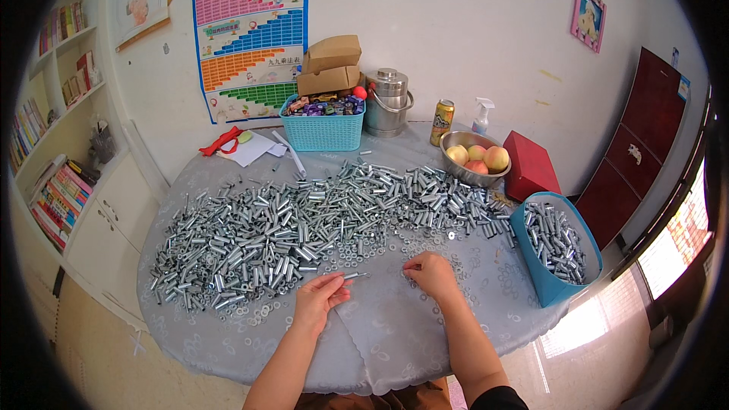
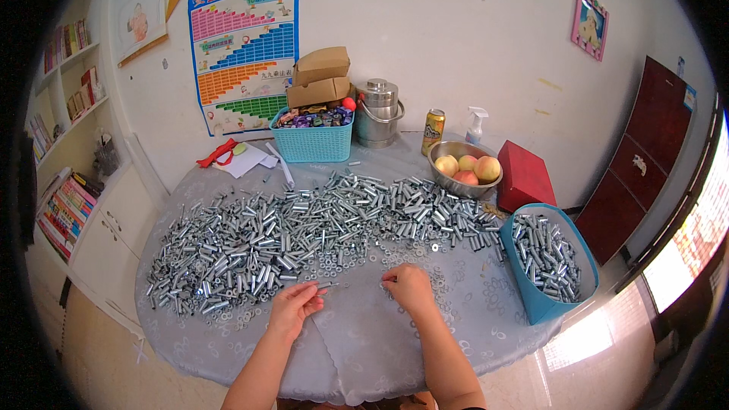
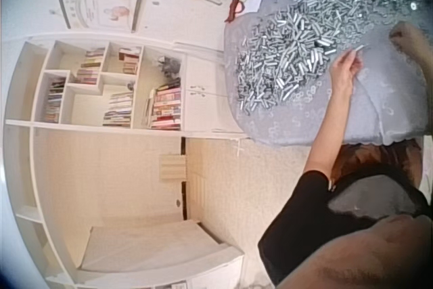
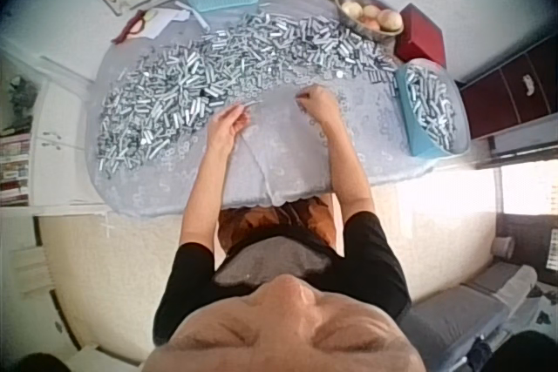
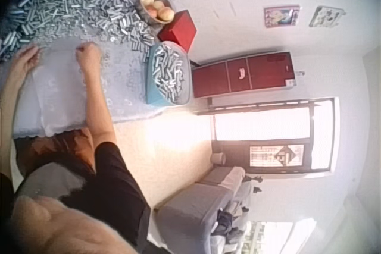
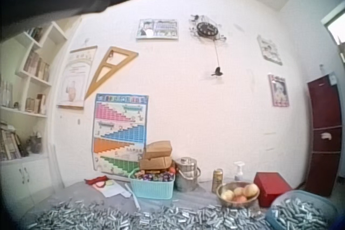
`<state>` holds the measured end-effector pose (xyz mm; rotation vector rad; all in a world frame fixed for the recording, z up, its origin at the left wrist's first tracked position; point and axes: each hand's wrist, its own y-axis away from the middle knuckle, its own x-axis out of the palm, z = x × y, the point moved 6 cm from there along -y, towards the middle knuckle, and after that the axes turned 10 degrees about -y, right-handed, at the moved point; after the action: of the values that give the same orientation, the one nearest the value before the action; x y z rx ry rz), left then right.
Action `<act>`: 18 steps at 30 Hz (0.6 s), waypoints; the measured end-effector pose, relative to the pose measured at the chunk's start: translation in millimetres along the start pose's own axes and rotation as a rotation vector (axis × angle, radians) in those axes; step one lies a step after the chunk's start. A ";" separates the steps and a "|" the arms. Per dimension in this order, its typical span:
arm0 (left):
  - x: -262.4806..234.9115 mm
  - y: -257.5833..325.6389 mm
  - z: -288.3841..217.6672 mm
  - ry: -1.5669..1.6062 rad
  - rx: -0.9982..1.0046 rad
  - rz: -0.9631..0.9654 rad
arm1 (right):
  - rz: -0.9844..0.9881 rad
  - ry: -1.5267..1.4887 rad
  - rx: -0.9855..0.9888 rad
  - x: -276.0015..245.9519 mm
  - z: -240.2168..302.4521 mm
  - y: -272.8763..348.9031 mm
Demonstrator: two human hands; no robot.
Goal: The person repeatedly picks up small metal cylindrical parts and washers from a large pile on a table, inserts the washers into the cylinders, and places the assembled units into a blue plastic bin. The process is continuous and repetitive throughout the clip.
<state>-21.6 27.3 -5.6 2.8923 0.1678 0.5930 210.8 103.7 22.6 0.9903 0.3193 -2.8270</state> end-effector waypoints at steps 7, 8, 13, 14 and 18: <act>-0.9 -0.5 -0.2 0.004 -0.002 -0.003 | -0.022 -0.227 0.138 -10.5 -0.5 -0.9; -1.0 -0.7 0.0 0.003 -0.004 -0.004 | -0.038 -0.286 0.145 -14.3 -2.1 -1.1; 0.3 0.8 -0.1 -0.005 -0.014 -0.011 | 0.049 -0.241 0.152 -19.5 -19.7 -1.8; 0.2 0.6 0.3 -0.004 -0.013 -0.010 | 0.083 -0.214 0.160 -18.8 -22.1 -1.3; 0.3 1.3 -0.2 0.001 -0.011 -0.006 | 0.146 -0.084 0.136 -17.1 -15.0 0.9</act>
<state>-21.3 26.1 -5.0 2.8803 0.1732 0.5922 233.3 107.3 21.7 0.8756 0.0441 -2.7767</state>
